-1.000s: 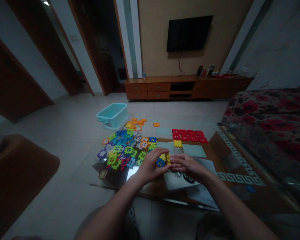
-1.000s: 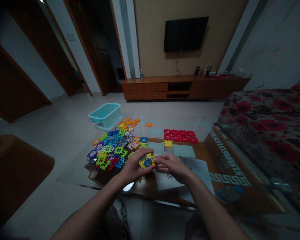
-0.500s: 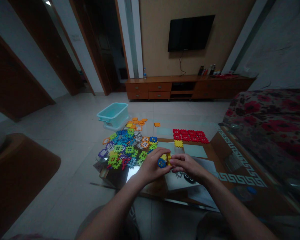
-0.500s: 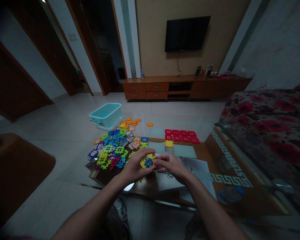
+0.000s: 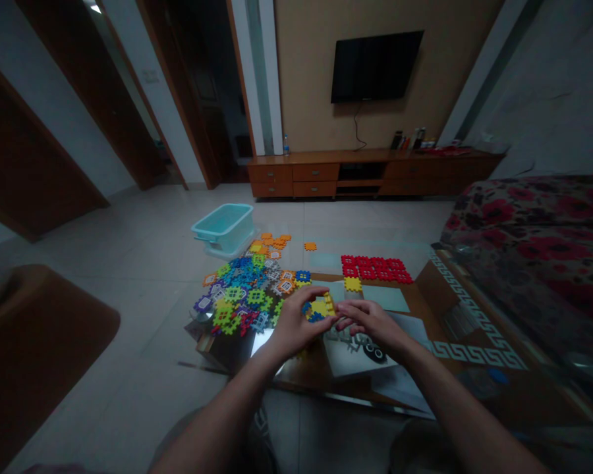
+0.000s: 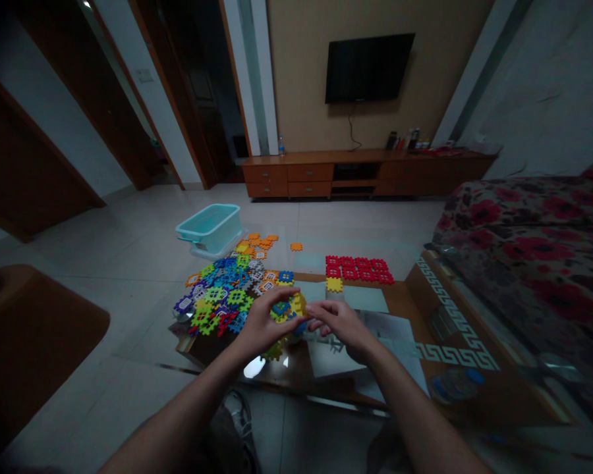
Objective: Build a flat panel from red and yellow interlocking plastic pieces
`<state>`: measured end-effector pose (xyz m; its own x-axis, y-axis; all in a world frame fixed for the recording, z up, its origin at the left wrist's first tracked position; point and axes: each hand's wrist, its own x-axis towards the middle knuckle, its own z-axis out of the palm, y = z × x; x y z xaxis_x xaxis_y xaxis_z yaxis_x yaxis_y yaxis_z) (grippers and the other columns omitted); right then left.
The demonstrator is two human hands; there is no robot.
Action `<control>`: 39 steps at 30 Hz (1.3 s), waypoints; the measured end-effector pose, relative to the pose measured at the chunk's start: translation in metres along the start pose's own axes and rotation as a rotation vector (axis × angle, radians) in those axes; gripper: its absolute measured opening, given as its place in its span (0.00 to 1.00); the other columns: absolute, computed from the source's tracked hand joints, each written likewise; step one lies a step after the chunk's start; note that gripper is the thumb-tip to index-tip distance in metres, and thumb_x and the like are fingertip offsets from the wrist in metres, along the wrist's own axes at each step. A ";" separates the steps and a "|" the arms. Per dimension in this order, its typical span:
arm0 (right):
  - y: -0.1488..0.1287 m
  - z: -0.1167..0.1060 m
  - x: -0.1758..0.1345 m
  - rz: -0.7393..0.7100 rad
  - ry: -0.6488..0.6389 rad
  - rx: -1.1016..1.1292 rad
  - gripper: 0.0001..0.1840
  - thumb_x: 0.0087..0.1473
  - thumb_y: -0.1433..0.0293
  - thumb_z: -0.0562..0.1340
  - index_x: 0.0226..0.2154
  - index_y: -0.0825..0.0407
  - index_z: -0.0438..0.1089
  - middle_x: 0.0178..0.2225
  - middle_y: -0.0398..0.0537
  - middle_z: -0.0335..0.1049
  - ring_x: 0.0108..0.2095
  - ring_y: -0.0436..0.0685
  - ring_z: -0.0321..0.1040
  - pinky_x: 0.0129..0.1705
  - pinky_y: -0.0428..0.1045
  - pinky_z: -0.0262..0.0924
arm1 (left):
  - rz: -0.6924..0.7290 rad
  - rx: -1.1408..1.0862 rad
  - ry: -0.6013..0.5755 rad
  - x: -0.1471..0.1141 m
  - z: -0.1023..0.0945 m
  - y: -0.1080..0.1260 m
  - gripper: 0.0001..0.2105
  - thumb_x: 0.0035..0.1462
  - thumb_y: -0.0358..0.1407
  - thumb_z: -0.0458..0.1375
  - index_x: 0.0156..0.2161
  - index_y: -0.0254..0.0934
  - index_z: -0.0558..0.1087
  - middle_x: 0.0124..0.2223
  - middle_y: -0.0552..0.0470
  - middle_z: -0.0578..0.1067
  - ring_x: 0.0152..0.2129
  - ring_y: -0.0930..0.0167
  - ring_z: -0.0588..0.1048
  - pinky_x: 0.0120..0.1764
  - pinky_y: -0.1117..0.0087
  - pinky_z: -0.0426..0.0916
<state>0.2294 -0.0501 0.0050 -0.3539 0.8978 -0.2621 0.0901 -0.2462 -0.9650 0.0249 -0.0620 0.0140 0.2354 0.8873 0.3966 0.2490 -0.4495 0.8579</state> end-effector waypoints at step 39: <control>-0.010 0.011 -0.006 -0.318 0.341 -0.048 0.23 0.40 0.51 0.72 0.29 0.53 0.78 0.28 0.50 0.77 0.29 0.58 0.73 0.37 0.54 0.69 | -0.480 -0.898 0.156 0.004 0.018 -0.007 0.22 0.46 0.39 0.71 0.48 0.37 0.74 0.48 0.46 0.76 0.43 0.67 0.77 0.51 0.60 0.70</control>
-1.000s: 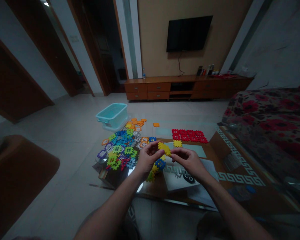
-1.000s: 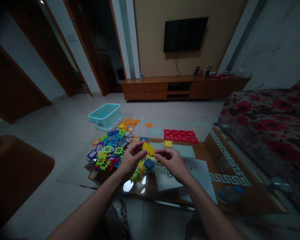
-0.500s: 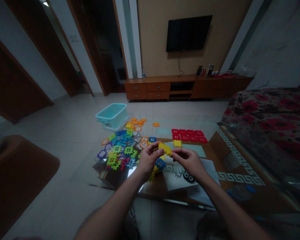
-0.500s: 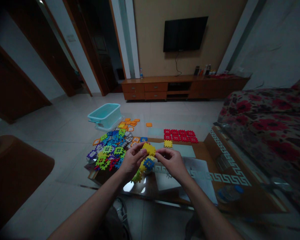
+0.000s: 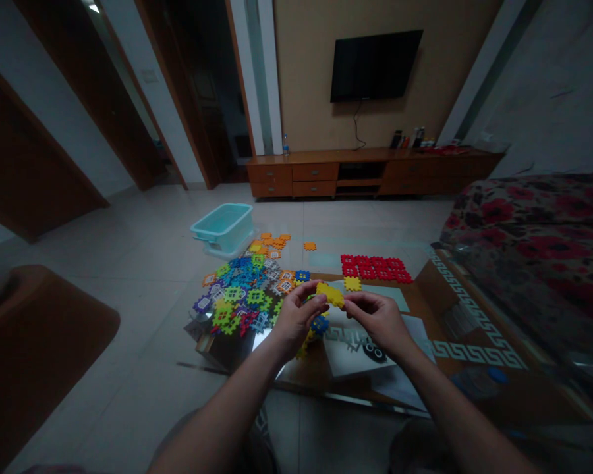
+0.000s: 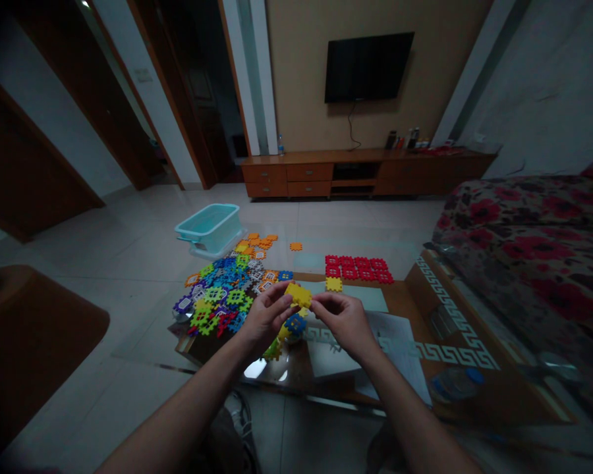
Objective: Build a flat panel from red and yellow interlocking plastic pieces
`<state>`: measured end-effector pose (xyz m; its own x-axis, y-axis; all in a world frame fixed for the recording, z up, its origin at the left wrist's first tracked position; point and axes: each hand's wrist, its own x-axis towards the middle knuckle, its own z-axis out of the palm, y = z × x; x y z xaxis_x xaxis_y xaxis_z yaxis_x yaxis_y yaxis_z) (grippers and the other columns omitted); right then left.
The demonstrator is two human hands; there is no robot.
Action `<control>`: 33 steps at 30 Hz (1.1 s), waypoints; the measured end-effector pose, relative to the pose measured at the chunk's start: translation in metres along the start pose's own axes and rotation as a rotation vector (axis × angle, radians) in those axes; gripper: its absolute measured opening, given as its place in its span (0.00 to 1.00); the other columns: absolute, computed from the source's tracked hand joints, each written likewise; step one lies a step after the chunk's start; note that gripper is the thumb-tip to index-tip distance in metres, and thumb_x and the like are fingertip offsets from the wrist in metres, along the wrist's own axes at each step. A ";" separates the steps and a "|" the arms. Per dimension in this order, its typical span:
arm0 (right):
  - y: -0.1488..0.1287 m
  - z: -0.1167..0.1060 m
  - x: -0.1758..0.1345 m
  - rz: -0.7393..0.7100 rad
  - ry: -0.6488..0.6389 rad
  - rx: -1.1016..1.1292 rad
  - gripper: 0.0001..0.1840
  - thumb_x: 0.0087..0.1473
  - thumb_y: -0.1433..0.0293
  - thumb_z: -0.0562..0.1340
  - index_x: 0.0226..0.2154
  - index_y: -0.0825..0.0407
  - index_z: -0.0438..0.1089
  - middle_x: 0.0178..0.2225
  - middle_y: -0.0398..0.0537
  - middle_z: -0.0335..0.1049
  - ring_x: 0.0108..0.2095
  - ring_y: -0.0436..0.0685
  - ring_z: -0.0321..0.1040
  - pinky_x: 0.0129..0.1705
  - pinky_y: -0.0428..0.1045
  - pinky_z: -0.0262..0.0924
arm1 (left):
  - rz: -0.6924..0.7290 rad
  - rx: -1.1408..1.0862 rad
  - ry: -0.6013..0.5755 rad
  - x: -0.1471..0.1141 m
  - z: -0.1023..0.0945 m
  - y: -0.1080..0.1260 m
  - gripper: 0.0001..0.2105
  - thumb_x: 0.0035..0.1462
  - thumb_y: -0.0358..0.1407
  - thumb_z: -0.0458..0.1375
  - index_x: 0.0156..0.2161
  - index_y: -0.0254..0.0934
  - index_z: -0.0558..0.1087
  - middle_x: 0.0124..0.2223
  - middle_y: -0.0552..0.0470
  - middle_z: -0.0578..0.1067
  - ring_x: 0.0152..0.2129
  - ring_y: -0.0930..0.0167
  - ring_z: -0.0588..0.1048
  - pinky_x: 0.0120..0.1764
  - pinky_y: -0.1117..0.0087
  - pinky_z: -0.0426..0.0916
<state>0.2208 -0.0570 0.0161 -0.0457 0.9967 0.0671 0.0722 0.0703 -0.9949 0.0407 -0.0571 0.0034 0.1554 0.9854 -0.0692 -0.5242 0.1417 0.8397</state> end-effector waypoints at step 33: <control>0.004 -0.016 0.001 -0.343 0.005 -0.497 0.08 0.55 0.63 0.64 0.32 0.49 0.77 0.31 0.48 0.77 0.29 0.56 0.70 0.32 0.51 0.63 | 0.582 1.132 0.025 -0.004 -0.010 0.016 0.04 0.57 0.35 0.61 0.33 0.37 0.77 0.32 0.50 0.77 0.30 0.70 0.75 0.35 0.69 0.68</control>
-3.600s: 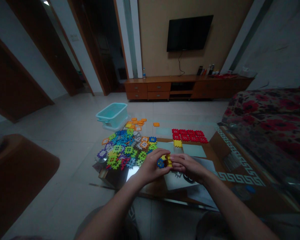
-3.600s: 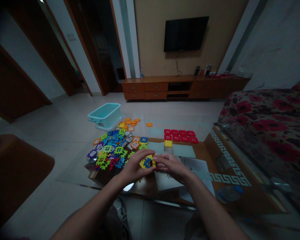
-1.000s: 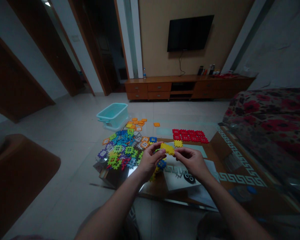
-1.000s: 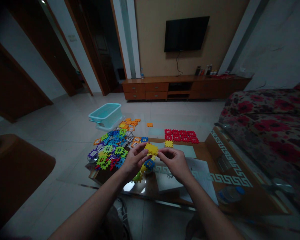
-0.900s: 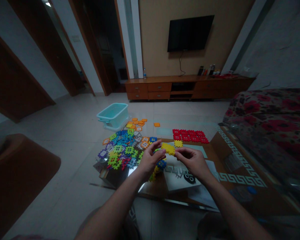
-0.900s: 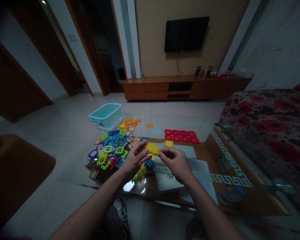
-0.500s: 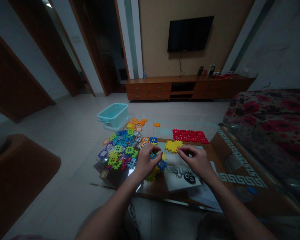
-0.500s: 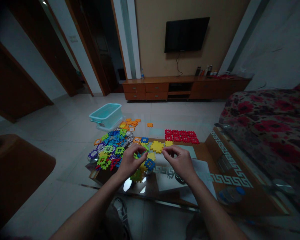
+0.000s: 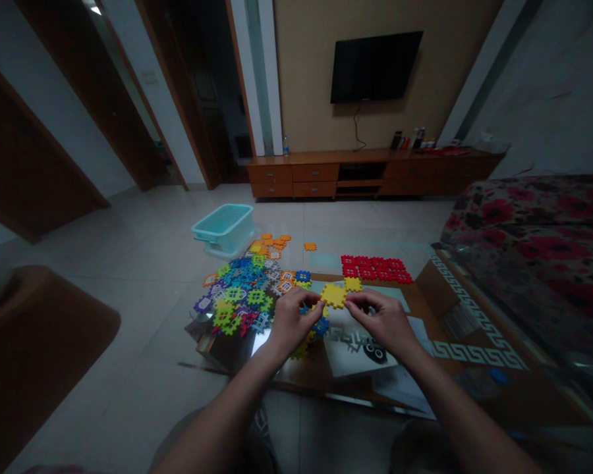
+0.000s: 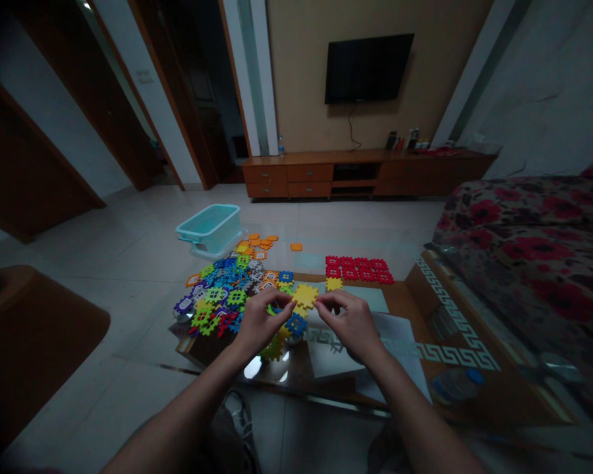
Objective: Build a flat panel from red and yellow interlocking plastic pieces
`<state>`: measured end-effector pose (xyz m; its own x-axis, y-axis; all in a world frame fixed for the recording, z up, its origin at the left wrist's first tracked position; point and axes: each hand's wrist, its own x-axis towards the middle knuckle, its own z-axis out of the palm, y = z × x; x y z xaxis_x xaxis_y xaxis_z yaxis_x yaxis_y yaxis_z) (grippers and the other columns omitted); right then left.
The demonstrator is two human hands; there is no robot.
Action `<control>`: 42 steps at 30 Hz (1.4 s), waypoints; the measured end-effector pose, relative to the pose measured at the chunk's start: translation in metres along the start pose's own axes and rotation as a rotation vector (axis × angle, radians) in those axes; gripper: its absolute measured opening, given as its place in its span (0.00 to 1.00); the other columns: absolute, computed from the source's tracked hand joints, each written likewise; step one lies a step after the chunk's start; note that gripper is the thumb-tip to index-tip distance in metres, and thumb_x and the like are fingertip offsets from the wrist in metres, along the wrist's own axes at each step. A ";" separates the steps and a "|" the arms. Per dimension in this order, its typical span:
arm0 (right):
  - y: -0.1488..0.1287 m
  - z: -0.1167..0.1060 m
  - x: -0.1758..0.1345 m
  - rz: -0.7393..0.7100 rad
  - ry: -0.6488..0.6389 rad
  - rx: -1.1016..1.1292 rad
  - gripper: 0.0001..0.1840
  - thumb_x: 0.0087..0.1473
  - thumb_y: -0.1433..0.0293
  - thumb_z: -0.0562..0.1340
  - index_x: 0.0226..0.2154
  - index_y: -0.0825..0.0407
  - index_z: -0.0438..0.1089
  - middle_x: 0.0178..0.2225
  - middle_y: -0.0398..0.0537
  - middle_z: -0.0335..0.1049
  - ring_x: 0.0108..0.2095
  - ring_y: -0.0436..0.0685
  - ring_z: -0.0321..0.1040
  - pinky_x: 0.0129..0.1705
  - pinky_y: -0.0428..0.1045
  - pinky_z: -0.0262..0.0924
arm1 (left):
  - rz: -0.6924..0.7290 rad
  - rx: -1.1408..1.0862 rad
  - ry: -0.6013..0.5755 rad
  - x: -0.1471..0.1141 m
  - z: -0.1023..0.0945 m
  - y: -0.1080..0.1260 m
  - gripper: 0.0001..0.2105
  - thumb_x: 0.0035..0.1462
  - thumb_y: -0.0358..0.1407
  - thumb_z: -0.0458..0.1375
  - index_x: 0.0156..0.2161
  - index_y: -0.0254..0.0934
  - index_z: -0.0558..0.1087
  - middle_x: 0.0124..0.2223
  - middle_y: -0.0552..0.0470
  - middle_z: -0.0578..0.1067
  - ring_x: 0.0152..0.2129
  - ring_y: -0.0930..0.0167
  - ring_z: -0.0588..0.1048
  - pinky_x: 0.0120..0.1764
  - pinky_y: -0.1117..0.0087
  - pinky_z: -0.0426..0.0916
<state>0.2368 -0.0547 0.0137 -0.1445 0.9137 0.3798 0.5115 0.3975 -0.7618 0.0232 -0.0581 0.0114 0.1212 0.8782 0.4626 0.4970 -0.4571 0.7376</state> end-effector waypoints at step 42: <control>-0.001 0.005 -0.008 0.084 0.084 -0.087 0.09 0.54 0.63 0.63 0.31 0.51 0.77 0.28 0.46 0.77 0.27 0.55 0.71 0.32 0.49 0.63 | -0.332 0.051 0.091 -0.001 0.028 0.005 0.04 0.51 0.32 0.61 0.28 0.36 0.78 0.27 0.53 0.79 0.25 0.73 0.76 0.33 0.72 0.68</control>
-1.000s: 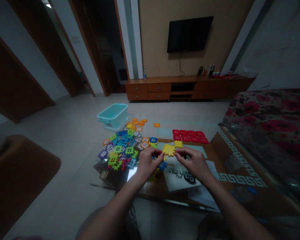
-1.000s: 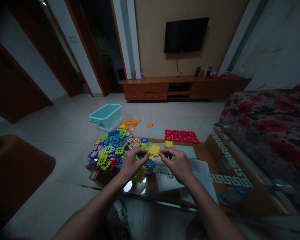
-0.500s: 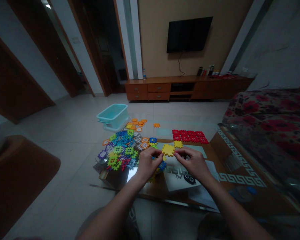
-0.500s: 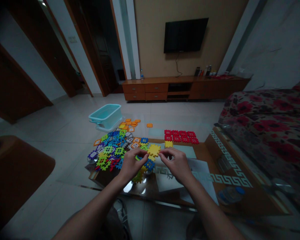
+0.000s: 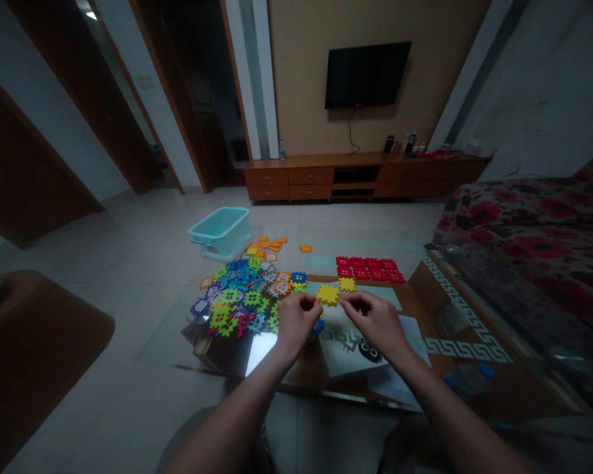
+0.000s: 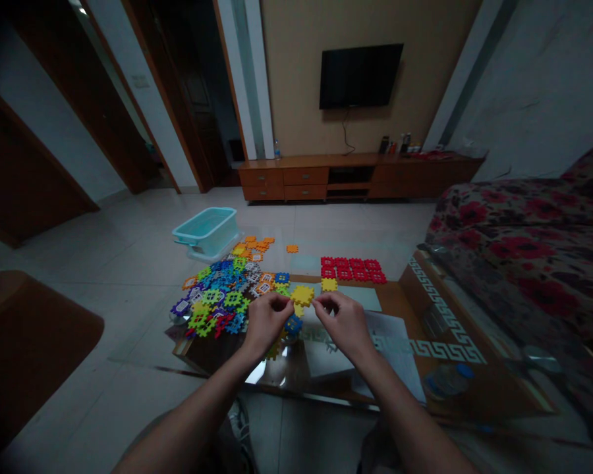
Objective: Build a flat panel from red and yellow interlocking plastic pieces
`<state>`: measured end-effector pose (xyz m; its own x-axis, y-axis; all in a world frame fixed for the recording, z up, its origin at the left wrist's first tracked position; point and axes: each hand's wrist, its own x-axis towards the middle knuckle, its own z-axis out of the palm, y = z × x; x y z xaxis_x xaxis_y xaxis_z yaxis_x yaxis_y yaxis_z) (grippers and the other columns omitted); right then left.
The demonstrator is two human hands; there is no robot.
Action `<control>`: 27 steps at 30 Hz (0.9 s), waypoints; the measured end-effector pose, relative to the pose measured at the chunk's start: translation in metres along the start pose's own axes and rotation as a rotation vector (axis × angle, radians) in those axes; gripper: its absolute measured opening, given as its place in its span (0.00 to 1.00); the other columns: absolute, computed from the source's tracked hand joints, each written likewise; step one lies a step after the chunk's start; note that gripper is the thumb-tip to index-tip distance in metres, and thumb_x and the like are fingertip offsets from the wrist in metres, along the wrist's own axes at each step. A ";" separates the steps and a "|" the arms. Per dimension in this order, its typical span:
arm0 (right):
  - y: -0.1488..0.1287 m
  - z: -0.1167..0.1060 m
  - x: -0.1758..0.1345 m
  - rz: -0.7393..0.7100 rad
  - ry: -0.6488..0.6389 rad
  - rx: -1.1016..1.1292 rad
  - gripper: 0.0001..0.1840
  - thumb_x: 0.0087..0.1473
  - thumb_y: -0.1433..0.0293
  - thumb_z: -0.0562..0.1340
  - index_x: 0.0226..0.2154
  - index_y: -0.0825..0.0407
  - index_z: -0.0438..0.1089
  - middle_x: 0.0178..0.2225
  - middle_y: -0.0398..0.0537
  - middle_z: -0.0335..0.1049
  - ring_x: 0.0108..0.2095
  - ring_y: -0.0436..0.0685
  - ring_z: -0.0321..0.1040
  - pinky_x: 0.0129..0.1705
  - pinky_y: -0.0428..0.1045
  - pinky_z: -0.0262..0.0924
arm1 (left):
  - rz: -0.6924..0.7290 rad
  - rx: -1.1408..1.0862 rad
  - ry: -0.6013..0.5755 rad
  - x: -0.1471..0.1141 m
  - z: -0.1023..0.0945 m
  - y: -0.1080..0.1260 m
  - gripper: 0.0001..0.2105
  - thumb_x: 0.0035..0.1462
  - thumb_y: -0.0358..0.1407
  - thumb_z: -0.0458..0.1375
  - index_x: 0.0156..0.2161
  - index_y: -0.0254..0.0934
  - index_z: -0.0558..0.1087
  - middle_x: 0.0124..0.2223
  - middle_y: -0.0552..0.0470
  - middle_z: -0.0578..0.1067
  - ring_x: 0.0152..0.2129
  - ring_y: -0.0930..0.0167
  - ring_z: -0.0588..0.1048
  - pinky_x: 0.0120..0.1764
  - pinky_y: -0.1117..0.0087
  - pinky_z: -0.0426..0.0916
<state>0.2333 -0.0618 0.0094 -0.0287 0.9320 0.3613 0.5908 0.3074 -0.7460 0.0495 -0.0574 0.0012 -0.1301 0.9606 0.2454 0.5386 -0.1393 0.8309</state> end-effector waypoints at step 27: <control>0.082 -0.042 0.004 0.244 0.083 -0.202 0.14 0.49 0.60 0.64 0.31 0.53 0.78 0.30 0.52 0.80 0.32 0.61 0.77 0.37 0.51 0.68 | -0.030 -0.001 0.042 -0.002 0.144 0.027 0.06 0.53 0.29 0.58 0.28 0.34 0.77 0.29 0.49 0.78 0.28 0.69 0.75 0.37 0.69 0.65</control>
<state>0.3151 -0.0405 -0.0266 0.1944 0.9522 0.2356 0.7204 0.0244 -0.6931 0.1847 -0.0287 -0.0488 -0.1809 0.9536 0.2408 0.5330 -0.1107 0.8388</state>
